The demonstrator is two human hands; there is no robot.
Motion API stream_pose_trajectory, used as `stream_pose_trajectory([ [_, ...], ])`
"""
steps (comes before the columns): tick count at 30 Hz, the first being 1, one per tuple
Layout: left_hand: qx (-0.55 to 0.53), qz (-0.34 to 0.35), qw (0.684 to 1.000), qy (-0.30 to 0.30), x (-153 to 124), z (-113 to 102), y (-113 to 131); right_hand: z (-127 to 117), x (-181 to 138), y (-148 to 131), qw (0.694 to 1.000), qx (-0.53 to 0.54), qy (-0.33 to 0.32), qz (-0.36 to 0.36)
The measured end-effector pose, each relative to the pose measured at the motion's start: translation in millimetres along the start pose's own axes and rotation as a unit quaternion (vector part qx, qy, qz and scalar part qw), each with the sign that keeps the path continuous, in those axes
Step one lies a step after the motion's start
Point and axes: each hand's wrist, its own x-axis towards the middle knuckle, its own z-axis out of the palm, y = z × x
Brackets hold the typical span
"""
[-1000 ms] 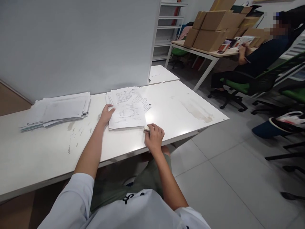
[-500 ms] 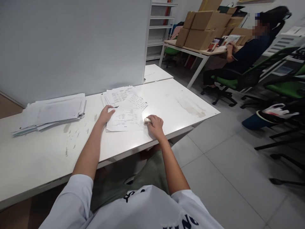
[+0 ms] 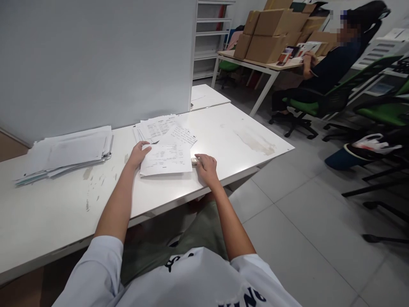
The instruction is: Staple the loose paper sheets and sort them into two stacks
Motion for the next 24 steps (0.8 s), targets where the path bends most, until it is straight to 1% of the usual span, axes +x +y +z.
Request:
stream_pose_trajectory([
  [4, 0.023, -0.012, 1.000, -0.013, -4, 2, 6, -2, 0, -1, 1.000, 0.020, 0.004, 0.003],
  [10, 0.069, -0.006, 0.998, -0.014, -7, 5, 12, -3, 0, -4, 1.000, 0.003, 0.001, -0.011],
  [15, 0.112, 0.022, 0.993, -0.010, -8, 15, 21, -4, -2, -10, 0.999, 0.002, 0.038, -0.010],
  [17, 0.122, 0.029, 0.992, -0.006, -8, 19, 23, -5, -2, -14, 0.999, -0.005, 0.044, -0.018],
  [21, 0.135, 0.031, 0.990, 0.002, -7, 21, 22, -7, -3, -20, 0.999, -0.014, 0.026, -0.038],
  [24, 0.145, 0.024, 0.989, -0.005, -7, 19, 19, -8, -4, -24, 0.998, -0.012, 0.032, -0.043],
])
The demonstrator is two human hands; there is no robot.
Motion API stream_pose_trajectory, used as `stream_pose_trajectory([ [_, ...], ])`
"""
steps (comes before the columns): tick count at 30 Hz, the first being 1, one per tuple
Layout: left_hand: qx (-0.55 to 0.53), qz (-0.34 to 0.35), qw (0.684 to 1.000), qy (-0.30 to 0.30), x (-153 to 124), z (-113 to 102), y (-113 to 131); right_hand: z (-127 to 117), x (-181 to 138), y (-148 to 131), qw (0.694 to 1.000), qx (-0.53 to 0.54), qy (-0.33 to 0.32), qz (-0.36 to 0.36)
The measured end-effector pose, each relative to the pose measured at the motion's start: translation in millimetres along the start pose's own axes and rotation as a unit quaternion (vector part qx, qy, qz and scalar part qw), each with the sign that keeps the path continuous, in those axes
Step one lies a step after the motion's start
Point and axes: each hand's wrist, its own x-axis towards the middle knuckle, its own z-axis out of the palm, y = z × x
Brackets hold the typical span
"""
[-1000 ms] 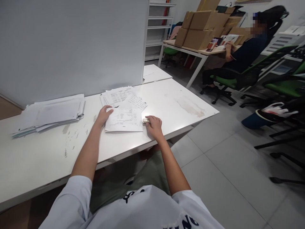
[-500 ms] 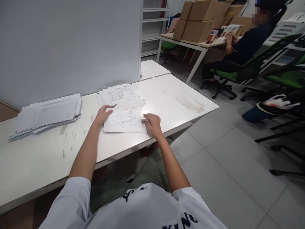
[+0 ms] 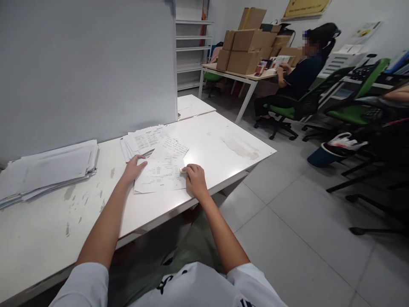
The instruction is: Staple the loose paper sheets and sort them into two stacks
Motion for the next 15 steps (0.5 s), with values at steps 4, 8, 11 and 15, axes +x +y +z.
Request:
stream_pose_trajectory([
  [4, 0.009, -0.005, 1.000, -0.005, -0.8, -0.2, -1.7, 0.3, -0.1, -4.3, 1.000, -0.020, 0.006, 0.007],
  [8, 0.010, -0.013, 1.000, 0.001, -0.9, -0.3, -3.0, 2.4, 0.3, -8.2, 0.999, -0.045, 0.003, 0.017],
  [11, 0.000, -0.021, 1.000, -0.001, -0.5, -0.1, -5.4, 4.7, 0.4, -8.8, 0.998, -0.055, 0.012, 0.015],
  [15, -0.020, -0.026, 0.999, -0.008, 1.0, 2.0, -8.4, 6.3, 2.7, -8.2, 0.993, -0.116, 0.002, -0.011],
])
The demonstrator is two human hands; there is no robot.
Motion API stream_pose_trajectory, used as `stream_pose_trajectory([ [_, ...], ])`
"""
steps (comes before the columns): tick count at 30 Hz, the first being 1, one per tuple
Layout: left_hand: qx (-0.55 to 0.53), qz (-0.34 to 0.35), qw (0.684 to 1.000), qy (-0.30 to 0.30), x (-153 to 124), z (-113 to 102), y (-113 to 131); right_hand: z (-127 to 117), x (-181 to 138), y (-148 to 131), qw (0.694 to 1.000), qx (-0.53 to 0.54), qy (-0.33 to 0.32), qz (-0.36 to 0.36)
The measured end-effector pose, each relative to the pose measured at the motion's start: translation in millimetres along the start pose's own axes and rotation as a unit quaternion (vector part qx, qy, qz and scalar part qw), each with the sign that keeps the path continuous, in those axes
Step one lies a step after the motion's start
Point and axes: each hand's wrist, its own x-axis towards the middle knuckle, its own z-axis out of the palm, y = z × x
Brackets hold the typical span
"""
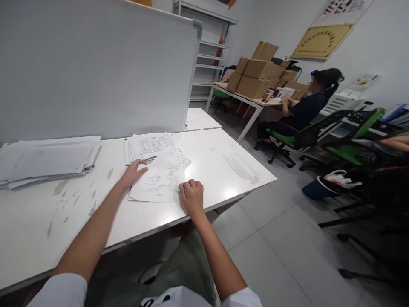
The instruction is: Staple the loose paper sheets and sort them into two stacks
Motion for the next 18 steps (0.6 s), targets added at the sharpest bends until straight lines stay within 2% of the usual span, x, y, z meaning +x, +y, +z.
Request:
stream_pose_trajectory([
  [5, -0.022, -0.005, 1.000, 0.009, -10, -1, 3, -3, -6, 1, 0.997, -0.040, -0.010, -0.068],
  [9, -0.053, -0.007, 0.999, 0.000, -22, -3, 5, 1, -18, 12, 0.997, 0.000, 0.015, -0.079],
  [12, -0.084, -0.011, 0.996, 0.023, -22, -7, 2, 7, -21, 21, 0.995, 0.045, 0.055, -0.070],
  [15, -0.114, -0.033, 0.991, 0.058, -21, -21, -4, 9, -22, 22, 0.995, 0.055, 0.079, -0.029],
  [18, -0.136, -0.057, 0.984, 0.095, -26, -55, -7, 8, -22, 18, 0.999, 0.044, 0.030, -0.005],
])
